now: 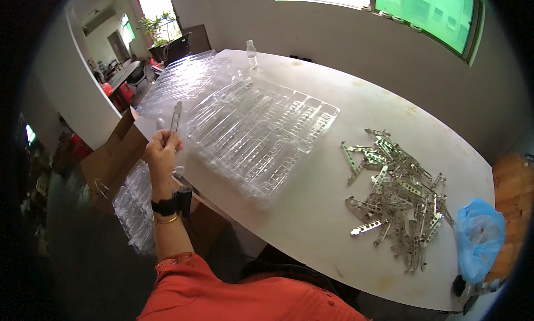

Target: Inspecting metal brackets and inserting them into plastic protective sleeves.

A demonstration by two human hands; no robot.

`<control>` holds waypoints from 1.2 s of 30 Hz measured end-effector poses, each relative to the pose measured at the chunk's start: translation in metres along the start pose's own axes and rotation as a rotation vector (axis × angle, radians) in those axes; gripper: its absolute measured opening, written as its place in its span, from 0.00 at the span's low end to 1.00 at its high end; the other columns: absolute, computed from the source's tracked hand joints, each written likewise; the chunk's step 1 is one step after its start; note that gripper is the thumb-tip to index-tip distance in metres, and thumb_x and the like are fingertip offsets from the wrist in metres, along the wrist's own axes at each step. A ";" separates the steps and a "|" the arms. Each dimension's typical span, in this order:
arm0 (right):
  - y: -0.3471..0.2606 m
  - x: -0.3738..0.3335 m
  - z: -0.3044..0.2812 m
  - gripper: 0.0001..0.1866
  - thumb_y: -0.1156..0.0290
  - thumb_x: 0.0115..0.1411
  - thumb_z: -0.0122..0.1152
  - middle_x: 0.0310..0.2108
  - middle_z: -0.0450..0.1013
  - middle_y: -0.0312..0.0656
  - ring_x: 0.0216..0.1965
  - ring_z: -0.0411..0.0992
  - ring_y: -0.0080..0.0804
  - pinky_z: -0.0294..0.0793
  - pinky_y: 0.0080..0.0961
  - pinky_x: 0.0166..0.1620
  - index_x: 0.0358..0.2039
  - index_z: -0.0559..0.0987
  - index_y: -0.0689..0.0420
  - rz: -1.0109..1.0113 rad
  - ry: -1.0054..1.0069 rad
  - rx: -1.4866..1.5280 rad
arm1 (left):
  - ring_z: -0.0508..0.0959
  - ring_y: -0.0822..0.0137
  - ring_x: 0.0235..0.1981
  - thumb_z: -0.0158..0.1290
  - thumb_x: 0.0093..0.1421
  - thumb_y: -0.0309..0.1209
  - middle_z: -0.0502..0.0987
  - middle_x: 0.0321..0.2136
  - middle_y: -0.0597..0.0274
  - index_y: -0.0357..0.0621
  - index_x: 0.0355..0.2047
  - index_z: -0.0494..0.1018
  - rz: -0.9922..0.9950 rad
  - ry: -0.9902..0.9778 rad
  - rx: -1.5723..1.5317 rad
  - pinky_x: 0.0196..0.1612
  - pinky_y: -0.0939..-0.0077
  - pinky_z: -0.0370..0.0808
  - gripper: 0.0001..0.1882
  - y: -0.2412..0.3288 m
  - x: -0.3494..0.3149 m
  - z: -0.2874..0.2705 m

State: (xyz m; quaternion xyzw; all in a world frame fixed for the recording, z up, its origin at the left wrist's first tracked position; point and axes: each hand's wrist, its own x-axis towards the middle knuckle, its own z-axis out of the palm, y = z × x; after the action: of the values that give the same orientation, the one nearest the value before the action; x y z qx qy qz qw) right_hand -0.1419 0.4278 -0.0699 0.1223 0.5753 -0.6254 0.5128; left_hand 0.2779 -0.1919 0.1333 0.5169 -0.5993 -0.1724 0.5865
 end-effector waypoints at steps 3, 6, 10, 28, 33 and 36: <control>0.005 0.006 0.003 0.24 0.64 0.68 0.42 0.53 0.70 0.45 0.43 0.68 0.29 0.64 0.24 0.44 0.63 0.62 0.55 0.005 -0.008 -0.008 | 0.75 0.78 0.22 0.55 0.62 0.26 0.77 0.20 0.66 0.35 0.29 0.76 0.032 -0.006 0.139 0.27 0.81 0.71 0.06 -0.001 0.013 -0.002; 0.008 0.007 0.002 0.25 0.64 0.68 0.42 0.53 0.70 0.45 0.42 0.68 0.29 0.65 0.23 0.43 0.64 0.62 0.55 -0.006 -0.007 -0.009 | 0.75 0.78 0.23 0.56 0.61 0.26 0.78 0.20 0.66 0.35 0.31 0.77 0.065 -0.054 0.234 0.28 0.81 0.73 0.06 -0.007 0.025 0.007; 0.009 0.007 0.001 0.25 0.65 0.67 0.41 0.53 0.71 0.45 0.41 0.68 0.28 0.65 0.22 0.42 0.64 0.62 0.55 -0.043 0.015 -0.007 | 0.78 0.61 0.22 0.58 0.55 0.33 0.79 0.21 0.54 0.38 0.28 0.79 0.057 -0.119 0.377 0.29 0.69 0.73 0.10 -0.006 0.036 0.031; -0.016 0.009 -0.016 0.26 0.67 0.66 0.40 0.52 0.72 0.44 0.37 0.69 0.25 0.65 0.18 0.37 0.65 0.62 0.53 -0.170 0.074 -0.037 | 0.81 0.50 0.34 0.57 0.52 0.35 0.81 0.27 0.49 0.46 0.27 0.82 0.158 -0.230 0.586 0.42 0.58 0.75 0.08 -0.033 0.081 0.087; -0.017 0.016 -0.013 0.27 0.68 0.66 0.40 0.52 0.72 0.44 0.36 0.69 0.24 0.66 0.17 0.36 0.66 0.62 0.53 -0.188 0.064 -0.043 | 0.82 0.51 0.35 0.57 0.50 0.34 0.82 0.27 0.52 0.49 0.26 0.82 0.083 -0.351 0.703 0.43 0.59 0.76 0.07 -0.041 0.082 0.091; -0.016 0.014 -0.015 0.27 0.68 0.66 0.40 0.52 0.73 0.44 0.36 0.69 0.24 0.66 0.16 0.35 0.66 0.62 0.53 -0.211 0.074 -0.041 | 0.82 0.50 0.36 0.57 0.49 0.34 0.82 0.29 0.51 0.49 0.27 0.82 0.048 -0.405 0.732 0.44 0.59 0.76 0.07 -0.050 0.087 0.085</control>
State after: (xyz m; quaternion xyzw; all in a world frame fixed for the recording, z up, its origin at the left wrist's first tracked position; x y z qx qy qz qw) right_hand -0.1665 0.4306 -0.0753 0.0735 0.6163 -0.6589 0.4251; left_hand 0.2432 -0.3175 0.1167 0.6325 -0.7363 -0.0325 0.2384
